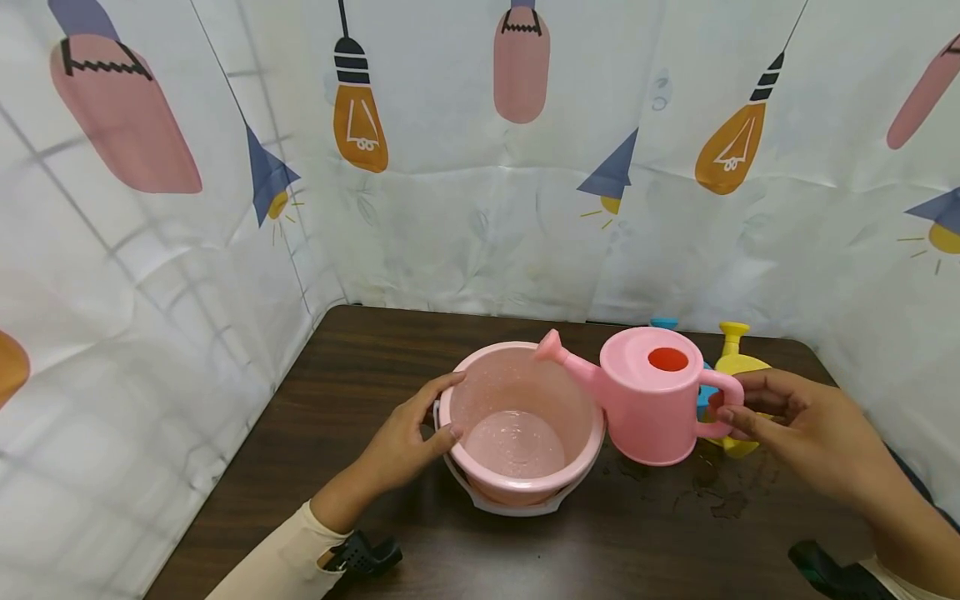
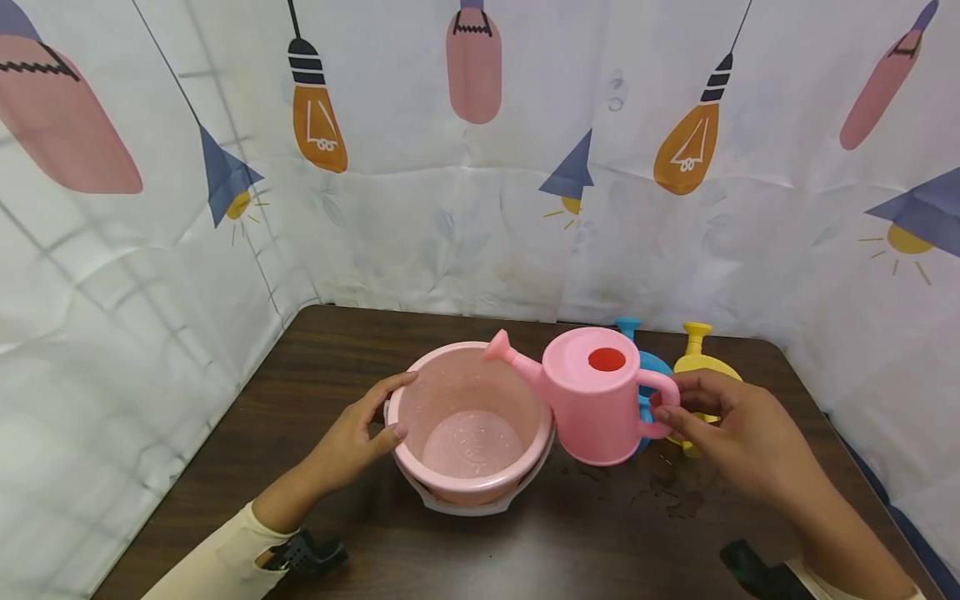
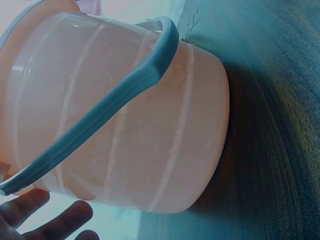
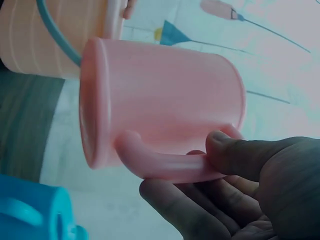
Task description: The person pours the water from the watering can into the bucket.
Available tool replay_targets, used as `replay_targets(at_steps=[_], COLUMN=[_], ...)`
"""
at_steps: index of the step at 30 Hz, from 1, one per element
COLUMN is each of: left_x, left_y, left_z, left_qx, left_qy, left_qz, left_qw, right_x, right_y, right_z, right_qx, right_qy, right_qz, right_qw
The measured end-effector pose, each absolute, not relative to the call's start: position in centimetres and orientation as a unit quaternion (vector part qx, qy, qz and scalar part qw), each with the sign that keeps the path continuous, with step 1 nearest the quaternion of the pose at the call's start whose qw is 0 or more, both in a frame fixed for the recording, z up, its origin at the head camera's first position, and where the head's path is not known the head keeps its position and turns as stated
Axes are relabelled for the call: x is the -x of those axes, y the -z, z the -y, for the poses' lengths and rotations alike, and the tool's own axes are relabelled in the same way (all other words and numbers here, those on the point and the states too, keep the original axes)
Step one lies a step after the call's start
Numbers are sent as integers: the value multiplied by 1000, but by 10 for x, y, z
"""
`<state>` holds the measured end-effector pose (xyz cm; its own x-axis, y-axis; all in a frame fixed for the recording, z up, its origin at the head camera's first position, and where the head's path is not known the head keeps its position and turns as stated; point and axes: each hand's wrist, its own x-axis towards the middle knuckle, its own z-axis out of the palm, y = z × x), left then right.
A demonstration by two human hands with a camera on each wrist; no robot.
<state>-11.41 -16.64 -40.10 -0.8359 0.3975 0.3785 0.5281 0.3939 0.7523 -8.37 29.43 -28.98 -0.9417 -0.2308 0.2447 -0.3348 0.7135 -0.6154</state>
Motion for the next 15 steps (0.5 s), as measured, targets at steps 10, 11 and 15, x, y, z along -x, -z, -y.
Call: replay_targets(at_steps=[10, 11, 15], left_x=[114, 114, 114], left_y=[401, 401, 402], left_z=[167, 166, 166], left_qx=[278, 278, 273], left_qy=[469, 469, 467], left_qz=[835, 835, 838], left_qw=[75, 75, 78], right_x=[83, 84, 88], right_y=[319, 322, 335], right_z=[-288, -285, -275], right_qx=[-90, -87, -70], right_qy=[-383, -387, -395], right_qz=[916, 914, 910], right_qw=[80, 85, 104])
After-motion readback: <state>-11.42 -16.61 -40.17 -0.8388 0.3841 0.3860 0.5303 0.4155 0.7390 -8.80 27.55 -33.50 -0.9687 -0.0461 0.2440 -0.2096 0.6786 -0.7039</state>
